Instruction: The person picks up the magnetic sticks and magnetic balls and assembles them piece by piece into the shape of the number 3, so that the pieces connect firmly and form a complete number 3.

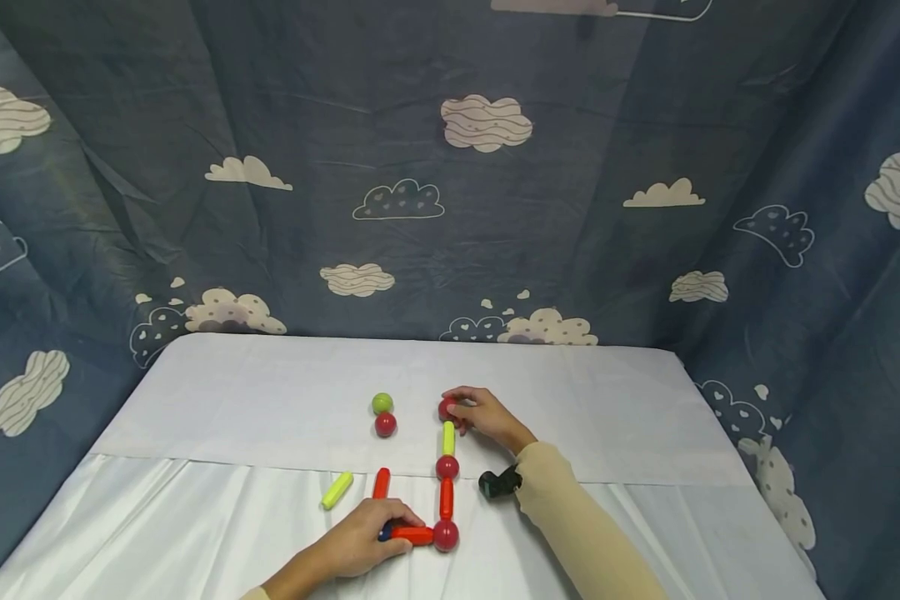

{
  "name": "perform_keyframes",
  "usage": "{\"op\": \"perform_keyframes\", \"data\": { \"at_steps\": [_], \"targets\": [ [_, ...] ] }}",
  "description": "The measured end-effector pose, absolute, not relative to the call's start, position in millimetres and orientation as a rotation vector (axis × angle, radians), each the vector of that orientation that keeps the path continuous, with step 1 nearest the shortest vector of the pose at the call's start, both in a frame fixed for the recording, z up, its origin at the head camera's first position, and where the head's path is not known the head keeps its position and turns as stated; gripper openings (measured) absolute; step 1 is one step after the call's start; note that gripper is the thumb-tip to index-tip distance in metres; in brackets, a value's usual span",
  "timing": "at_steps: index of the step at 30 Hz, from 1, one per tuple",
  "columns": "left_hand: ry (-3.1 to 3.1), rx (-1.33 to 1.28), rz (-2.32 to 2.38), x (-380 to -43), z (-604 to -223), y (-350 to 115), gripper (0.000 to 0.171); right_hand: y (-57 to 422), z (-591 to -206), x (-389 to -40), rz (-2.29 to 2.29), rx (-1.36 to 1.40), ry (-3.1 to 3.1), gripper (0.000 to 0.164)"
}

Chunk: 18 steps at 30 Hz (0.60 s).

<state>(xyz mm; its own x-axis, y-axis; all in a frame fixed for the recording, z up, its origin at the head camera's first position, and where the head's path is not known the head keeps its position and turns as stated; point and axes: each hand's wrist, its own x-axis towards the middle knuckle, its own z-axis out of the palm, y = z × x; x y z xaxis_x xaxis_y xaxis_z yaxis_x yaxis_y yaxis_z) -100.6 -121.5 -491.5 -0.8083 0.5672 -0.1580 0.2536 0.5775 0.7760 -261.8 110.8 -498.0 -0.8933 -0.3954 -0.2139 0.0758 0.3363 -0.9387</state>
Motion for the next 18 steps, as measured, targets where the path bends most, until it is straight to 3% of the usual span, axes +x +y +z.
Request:
{"op": "perform_keyframes", "data": {
  "at_steps": [18],
  "targets": [
    [2.401, 0.673, 1.128, -101.4, -491.0, -121.6, 0.018, 113.5, -497.1, -261.0, -1.479, -0.331, 2.258, 0.027]
  ]
}}
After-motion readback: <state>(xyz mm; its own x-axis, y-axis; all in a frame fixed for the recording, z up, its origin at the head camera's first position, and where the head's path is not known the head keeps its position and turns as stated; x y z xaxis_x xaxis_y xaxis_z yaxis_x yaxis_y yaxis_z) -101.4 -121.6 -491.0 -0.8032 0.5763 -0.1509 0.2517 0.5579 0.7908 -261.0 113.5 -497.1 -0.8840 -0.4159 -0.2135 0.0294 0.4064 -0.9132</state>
